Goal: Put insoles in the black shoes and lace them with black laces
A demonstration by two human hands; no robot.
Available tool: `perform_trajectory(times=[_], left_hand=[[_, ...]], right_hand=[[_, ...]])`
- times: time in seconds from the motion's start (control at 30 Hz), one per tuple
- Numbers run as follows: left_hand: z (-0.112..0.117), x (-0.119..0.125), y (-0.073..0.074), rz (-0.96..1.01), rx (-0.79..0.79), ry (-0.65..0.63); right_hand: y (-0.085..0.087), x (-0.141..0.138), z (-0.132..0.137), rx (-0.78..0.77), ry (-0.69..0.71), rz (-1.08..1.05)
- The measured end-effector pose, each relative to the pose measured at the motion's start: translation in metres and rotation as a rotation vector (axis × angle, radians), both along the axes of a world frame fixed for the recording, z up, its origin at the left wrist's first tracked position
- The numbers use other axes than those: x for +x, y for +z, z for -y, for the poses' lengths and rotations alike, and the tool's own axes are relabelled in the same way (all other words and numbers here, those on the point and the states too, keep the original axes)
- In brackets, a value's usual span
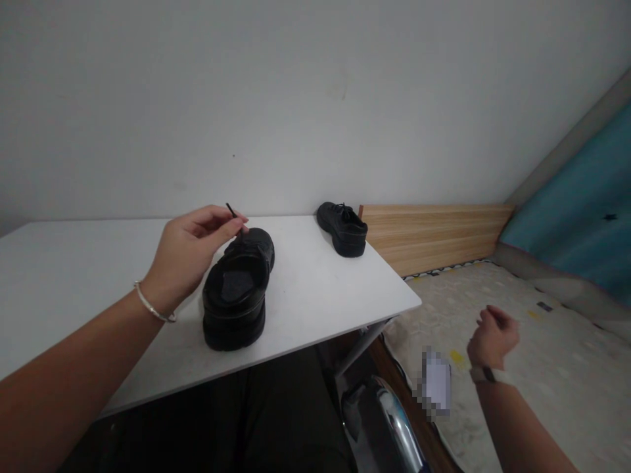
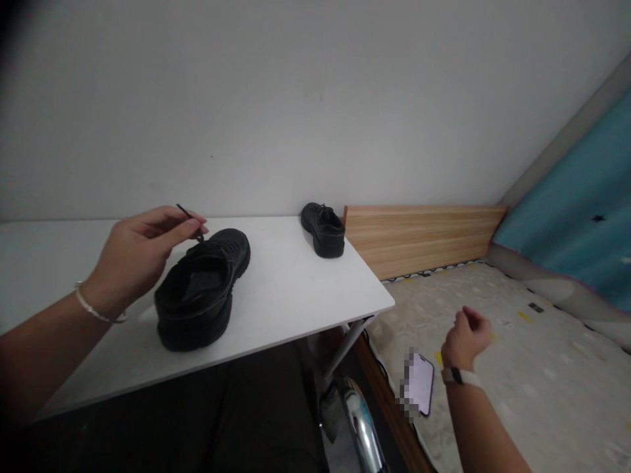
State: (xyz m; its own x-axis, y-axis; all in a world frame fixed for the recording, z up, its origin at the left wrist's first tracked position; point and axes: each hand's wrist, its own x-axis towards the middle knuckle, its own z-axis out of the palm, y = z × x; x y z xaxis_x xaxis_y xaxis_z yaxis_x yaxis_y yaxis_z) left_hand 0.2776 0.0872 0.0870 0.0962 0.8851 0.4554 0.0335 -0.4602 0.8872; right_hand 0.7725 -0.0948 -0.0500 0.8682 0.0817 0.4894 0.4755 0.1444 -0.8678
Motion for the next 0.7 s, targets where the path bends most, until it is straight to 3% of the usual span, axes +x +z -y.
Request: perform_trajectory(times=[0.1,0.17,0.2,0.3,0.37,0.43,0.57,0.7], left_hand=[[-0.009,-0.003,-0.005,0.153,0.028,-0.048],[-0.013,-0.008,-0.008,0.123,0.023,-0.085],[-0.014,-0.011,-0.009,0.067,0.017,-0.107],[-0.014,-0.02,-0.011,-0.191,0.042,-0.203],[-0.013,-0.027,-0.012,-0.384,0.129,-0.267],[-0.013,-0.031,-0.015,-0.508,0.226,-0.284],[-0.015,-0.033,-0.024,-0.527,0.317,-0.196],[-0.013,-0.028,-0.027,-0.54,0.391,-0.093]], right_hand=[[0.057,-0.017,-0.041,0.122,0.082,0.065],[0.092,-0.05,-0.063,0.164,0.275,0.125],[0.107,-0.071,-0.073,0.147,0.389,0.158],[0.139,-0.137,-0.096,0.009,0.963,0.256],[0.151,-0.171,-0.109,-0.22,1.292,0.293],[0.157,-0.191,-0.122,-0.407,1.495,0.328],[0.163,-0.205,-0.145,-0.579,1.663,0.352],[0.162,-0.217,-0.167,-0.575,1.75,0.394]])
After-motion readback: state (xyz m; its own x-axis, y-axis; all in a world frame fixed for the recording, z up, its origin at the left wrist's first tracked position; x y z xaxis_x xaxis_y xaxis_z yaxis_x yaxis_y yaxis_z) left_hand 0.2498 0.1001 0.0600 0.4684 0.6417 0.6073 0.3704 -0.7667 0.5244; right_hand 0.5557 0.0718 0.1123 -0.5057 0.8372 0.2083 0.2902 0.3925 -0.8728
